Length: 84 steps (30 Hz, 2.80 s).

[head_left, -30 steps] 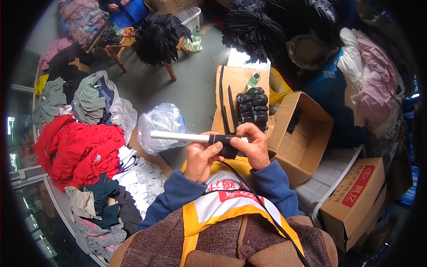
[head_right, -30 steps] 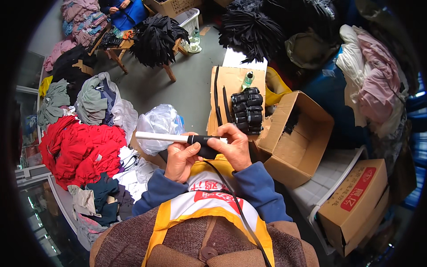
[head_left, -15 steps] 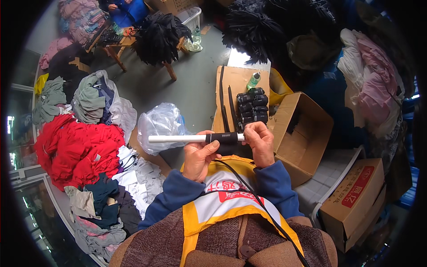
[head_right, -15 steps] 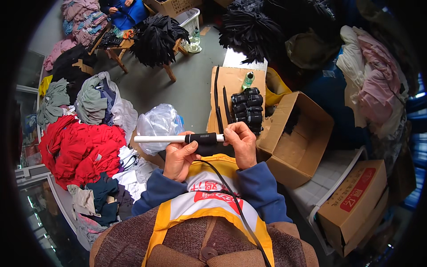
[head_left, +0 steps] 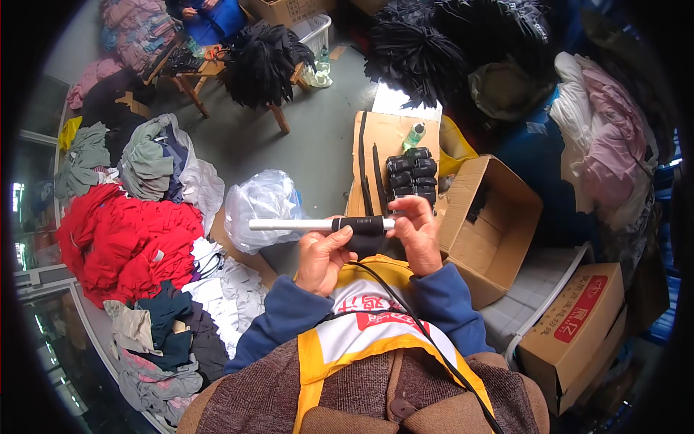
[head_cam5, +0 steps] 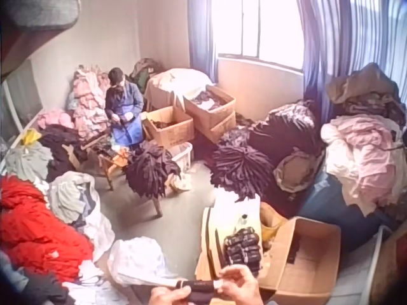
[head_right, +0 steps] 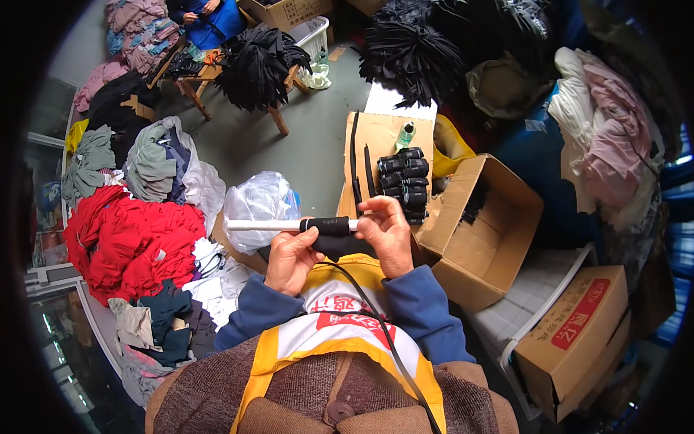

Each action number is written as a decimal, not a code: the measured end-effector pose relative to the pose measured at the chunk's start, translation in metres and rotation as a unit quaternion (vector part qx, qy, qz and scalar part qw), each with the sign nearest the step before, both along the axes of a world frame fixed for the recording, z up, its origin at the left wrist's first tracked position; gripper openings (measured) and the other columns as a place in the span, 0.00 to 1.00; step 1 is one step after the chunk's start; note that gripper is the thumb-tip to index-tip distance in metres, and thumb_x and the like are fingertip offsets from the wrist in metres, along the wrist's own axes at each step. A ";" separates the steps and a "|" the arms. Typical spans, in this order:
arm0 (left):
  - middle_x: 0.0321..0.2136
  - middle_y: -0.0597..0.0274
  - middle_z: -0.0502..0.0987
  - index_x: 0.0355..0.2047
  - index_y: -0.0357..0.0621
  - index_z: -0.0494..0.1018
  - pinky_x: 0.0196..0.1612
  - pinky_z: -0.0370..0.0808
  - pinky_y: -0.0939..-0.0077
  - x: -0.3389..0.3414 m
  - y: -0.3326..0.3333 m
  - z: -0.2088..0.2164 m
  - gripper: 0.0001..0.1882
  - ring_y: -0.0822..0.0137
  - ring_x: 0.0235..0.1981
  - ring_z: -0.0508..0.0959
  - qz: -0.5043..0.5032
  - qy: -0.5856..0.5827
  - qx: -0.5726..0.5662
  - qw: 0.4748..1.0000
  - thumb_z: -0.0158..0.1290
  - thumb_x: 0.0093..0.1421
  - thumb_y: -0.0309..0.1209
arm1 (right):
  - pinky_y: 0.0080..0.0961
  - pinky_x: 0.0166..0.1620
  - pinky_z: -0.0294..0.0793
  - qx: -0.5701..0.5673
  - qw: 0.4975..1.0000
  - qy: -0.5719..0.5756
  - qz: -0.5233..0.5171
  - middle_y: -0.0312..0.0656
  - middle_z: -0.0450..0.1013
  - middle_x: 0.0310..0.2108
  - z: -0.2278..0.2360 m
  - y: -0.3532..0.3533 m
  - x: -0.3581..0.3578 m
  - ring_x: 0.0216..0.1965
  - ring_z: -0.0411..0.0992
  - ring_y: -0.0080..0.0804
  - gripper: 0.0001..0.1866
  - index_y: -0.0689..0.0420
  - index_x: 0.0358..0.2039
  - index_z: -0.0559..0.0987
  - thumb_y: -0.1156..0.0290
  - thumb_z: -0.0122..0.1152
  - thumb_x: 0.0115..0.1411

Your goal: The person fits black sleeves onto the ends of white tubes by hand.

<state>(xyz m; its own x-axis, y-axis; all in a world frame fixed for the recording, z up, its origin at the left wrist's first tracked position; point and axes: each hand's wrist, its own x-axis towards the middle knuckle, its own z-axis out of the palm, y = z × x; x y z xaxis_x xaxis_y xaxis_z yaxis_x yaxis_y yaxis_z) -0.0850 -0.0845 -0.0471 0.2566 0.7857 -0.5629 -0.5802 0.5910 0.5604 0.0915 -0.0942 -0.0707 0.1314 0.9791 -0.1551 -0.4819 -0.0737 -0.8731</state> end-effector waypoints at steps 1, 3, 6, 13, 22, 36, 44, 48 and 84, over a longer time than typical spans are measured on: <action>0.29 0.62 0.73 0.37 0.37 0.69 0.23 0.75 0.82 0.002 0.000 0.002 0.10 0.73 0.26 0.75 -0.001 0.000 0.001 1.000 0.54 0.54 0.24 | 0.13 0.33 0.69 0.000 0.999 -0.037 0.031 0.38 0.68 0.36 0.003 0.000 -0.004 0.32 0.68 0.19 0.18 0.60 0.41 0.68 0.69 0.63 0.53; 0.29 0.61 0.73 0.37 0.37 0.69 0.24 0.76 0.82 0.007 -0.001 0.008 0.11 0.72 0.26 0.75 -0.003 -0.003 0.005 1.000 0.54 0.54 0.23 | 0.14 0.35 0.69 -0.074 0.994 -0.033 0.071 0.38 0.71 0.36 0.013 -0.003 -0.016 0.34 0.69 0.19 0.20 0.61 0.44 0.71 0.66 0.64 0.53; 0.31 0.60 0.73 0.39 0.36 0.67 0.25 0.77 0.82 0.008 -0.003 0.004 0.13 0.71 0.27 0.76 -0.005 0.008 0.020 1.000 0.54 0.53 0.21 | 0.12 0.33 0.70 -0.148 0.984 0.062 0.072 0.35 0.73 0.29 0.004 -0.006 -0.017 0.29 0.69 0.17 0.12 0.60 0.35 0.76 0.68 0.65 0.51; 0.35 0.55 0.72 0.45 0.36 0.64 0.29 0.77 0.80 0.012 -0.004 0.010 0.20 0.67 0.30 0.76 -0.020 0.020 0.062 0.998 0.52 0.51 0.17 | 0.15 0.34 0.71 -0.128 0.981 0.105 0.097 0.36 0.71 0.30 0.002 -0.006 -0.004 0.31 0.70 0.19 0.13 0.59 0.37 0.74 0.75 0.64 0.50; 0.40 0.56 0.70 0.47 0.39 0.62 0.35 0.77 0.75 0.033 -0.002 0.015 0.19 0.66 0.37 0.74 -0.079 -0.012 0.104 0.991 0.53 0.56 0.26 | 0.21 0.44 0.72 -0.081 0.964 0.189 0.166 0.42 0.70 0.39 0.012 0.003 0.021 0.39 0.70 0.26 0.15 0.61 0.38 0.73 0.81 0.61 0.48; 0.33 0.58 0.72 0.42 0.38 0.66 0.30 0.77 0.78 0.084 -0.016 -0.014 0.18 0.69 0.28 0.75 -0.104 0.044 0.061 0.992 0.55 0.50 0.19 | 0.17 0.30 0.70 -0.160 0.979 0.122 0.022 0.35 0.72 0.26 -0.029 -0.029 0.056 0.27 0.70 0.21 0.09 0.61 0.33 0.74 0.73 0.62 0.52; 0.34 0.59 0.72 0.45 0.40 0.66 0.33 0.78 0.77 0.084 0.003 -0.023 0.20 0.68 0.32 0.75 -0.109 -0.021 0.037 0.993 0.53 0.50 0.16 | 0.22 0.35 0.75 -0.117 0.993 0.002 0.008 0.41 0.74 0.30 -0.032 -0.008 0.063 0.29 0.73 0.26 0.09 0.62 0.32 0.76 0.79 0.64 0.48; 0.31 0.60 0.73 0.41 0.43 0.68 0.30 0.76 0.76 0.080 0.009 -0.004 0.14 0.65 0.33 0.74 -0.149 -0.052 -0.003 0.987 0.54 0.54 0.26 | 0.26 0.38 0.76 -0.089 0.989 0.108 0.052 0.44 0.74 0.31 -0.022 0.002 0.061 0.32 0.74 0.30 0.10 0.63 0.33 0.74 0.82 0.62 0.49; 0.30 0.64 0.73 0.38 0.40 0.70 0.32 0.76 0.82 0.091 -0.042 -0.010 0.14 0.74 0.30 0.75 -0.076 0.039 0.020 0.996 0.54 0.50 0.16 | 0.27 0.39 0.77 -0.099 0.969 0.208 0.084 0.43 0.72 0.34 -0.020 -0.047 0.066 0.35 0.73 0.30 0.11 0.60 0.36 0.73 0.82 0.61 0.51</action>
